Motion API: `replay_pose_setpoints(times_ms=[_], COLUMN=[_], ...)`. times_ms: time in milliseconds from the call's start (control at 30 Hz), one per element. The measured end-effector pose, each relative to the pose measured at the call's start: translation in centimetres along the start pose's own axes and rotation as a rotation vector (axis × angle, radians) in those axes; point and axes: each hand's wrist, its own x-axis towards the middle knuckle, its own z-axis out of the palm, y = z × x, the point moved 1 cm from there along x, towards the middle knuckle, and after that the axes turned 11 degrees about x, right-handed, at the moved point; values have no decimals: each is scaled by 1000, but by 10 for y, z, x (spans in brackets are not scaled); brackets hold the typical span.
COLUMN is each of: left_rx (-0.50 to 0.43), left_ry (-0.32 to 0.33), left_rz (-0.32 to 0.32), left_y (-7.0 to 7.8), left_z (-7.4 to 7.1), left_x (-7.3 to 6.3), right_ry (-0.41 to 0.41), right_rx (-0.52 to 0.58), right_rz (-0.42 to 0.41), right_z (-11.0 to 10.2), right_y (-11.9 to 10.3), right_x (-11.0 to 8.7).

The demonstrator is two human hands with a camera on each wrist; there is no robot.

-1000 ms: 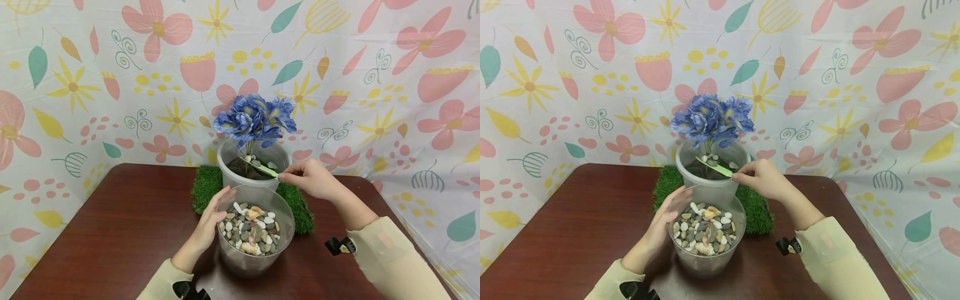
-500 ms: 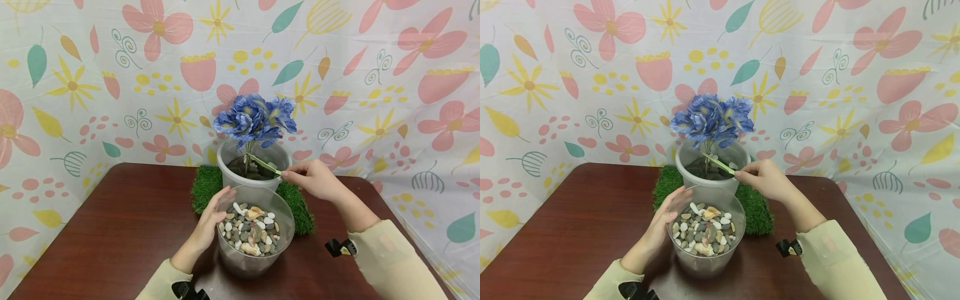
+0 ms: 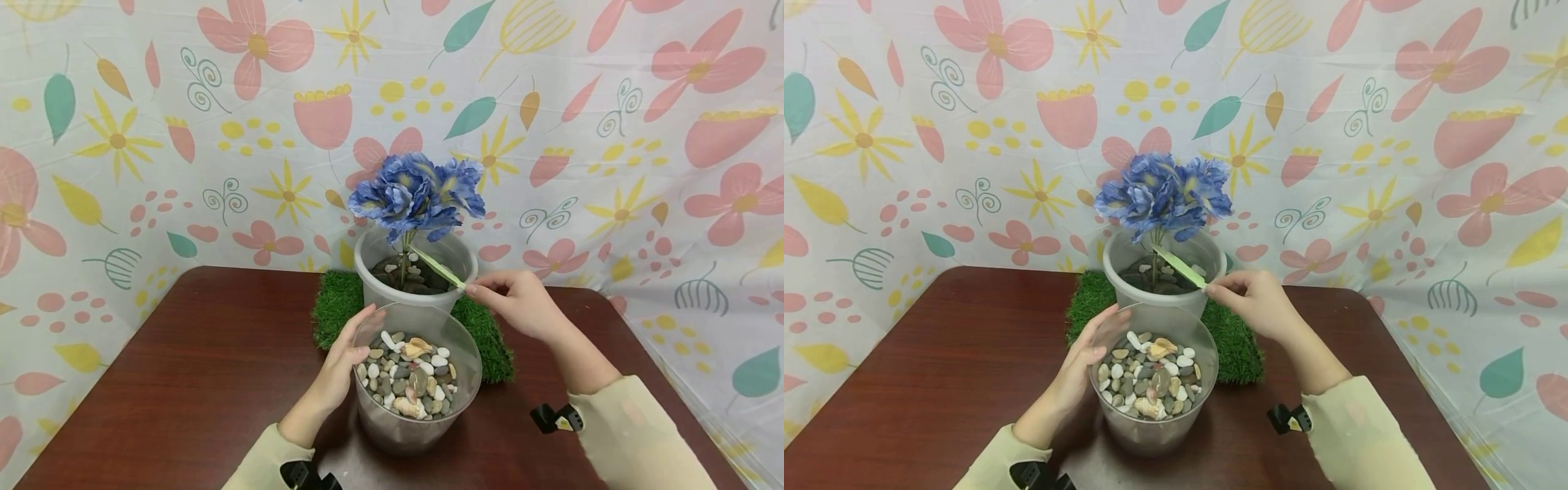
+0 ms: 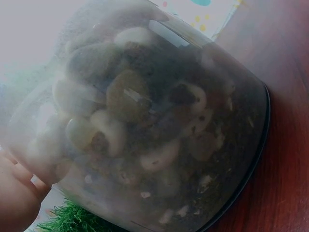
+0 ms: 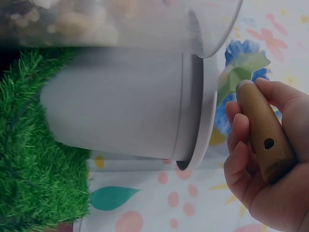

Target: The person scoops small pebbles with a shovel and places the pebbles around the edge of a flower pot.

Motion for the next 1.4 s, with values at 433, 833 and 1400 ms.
replay_pose_setpoints(times_ms=[433, 833, 1400], left_rx=[-4, -22, -1], left_ry=[0, -4, 1], left_rz=[-7, 8, 21], left_y=[1, -2, -3], left_z=[1, 1, 0], left_x=[0, 0, 1], right_ry=[69, 134, 388], right_rx=[150, 296, 625], right_rz=[147, 76, 91], right_z=[11, 34, 52], right_y=[7, 3, 9], right_x=[-21, -42, -59])
